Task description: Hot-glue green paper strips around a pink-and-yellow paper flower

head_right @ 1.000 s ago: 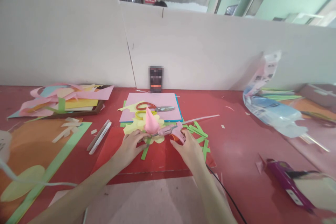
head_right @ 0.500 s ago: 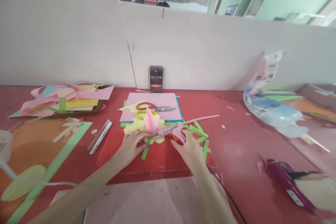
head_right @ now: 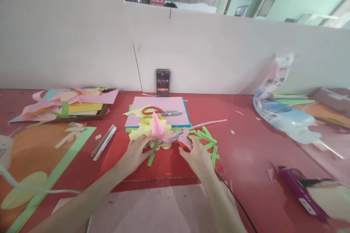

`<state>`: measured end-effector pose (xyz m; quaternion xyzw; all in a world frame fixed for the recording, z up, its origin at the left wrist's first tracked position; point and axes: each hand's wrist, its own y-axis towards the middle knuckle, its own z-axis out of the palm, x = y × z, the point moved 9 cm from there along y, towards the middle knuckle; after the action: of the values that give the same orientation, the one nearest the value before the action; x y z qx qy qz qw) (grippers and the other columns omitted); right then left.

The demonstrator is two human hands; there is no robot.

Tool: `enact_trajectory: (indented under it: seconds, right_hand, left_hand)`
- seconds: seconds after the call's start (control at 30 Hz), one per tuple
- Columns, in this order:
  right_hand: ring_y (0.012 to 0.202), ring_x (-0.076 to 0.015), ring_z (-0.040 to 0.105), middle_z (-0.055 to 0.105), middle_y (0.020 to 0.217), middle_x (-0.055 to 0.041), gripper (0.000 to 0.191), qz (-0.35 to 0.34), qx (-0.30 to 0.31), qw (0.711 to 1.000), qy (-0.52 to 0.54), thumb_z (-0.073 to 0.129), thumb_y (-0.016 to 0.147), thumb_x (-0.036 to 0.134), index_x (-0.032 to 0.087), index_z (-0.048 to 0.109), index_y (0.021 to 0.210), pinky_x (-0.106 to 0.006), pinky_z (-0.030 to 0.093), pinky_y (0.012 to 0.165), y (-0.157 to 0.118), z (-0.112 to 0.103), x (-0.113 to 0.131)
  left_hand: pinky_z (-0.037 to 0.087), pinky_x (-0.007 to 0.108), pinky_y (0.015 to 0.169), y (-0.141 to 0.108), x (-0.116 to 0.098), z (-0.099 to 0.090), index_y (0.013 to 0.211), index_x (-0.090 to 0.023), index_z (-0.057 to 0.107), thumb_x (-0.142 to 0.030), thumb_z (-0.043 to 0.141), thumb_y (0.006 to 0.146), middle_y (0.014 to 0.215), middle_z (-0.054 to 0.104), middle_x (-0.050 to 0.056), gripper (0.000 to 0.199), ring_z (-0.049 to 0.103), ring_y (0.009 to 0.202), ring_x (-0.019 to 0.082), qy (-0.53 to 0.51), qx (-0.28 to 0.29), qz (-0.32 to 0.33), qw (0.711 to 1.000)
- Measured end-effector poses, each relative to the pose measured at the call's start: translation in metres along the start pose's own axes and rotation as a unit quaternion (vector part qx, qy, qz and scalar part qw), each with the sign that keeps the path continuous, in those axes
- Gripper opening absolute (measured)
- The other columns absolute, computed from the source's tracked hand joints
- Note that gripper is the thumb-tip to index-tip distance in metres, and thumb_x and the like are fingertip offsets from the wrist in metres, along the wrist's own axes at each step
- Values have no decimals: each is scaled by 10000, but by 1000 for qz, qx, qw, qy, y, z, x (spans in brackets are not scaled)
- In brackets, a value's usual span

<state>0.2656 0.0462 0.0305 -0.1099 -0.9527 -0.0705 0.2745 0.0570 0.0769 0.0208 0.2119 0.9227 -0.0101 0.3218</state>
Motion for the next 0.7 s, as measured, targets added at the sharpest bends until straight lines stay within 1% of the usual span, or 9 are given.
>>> enact_trajectory:
  seconds: [0.1,0.27,0.43,0.5,0.7]
  right_hand:
    - [773,-187,579,614,910,-28,353,7,1,1000,-6,507,684,462,239,512,958,-264,393,576,0,-1,0]
    - [789,-190,575,614,925,-29,372,8,1,1000,-2,511,681,466,235,512,974,-269,394,587,0,-1,0]
    - [783,-191,577,618,910,-25,362,15,-1,1000,7,519,678,458,243,521,969,-272,392,598,0,-1,-2]
    - [780,-193,577,617,904,-26,366,15,-3,1000,7,523,676,460,245,522,972,-274,391,600,0,-2,-2]
    - [800,-199,577,613,901,-29,369,26,12,1000,5,520,688,457,239,511,986,-275,390,613,0,0,-3]
  left_hand:
    - [341,319,763,0,0,0,992,-246,549,-248,570,771,908,567,3,222,525,897,194,16,-6,-3,1000]
    - [330,319,775,-1,1,0,1022,-249,531,-243,572,771,950,560,14,254,511,937,199,41,-8,0,999]
    - [317,315,772,-3,0,-1,897,-234,542,-243,575,774,930,564,-8,128,520,910,183,25,-16,8,1000]
    - [312,314,774,-3,-1,-1,873,-233,546,-250,579,772,933,564,-11,108,520,910,182,25,-18,12,999]
    - [311,313,774,-2,1,0,940,-247,549,-238,589,762,938,561,-10,183,522,929,187,25,-16,9,1000]
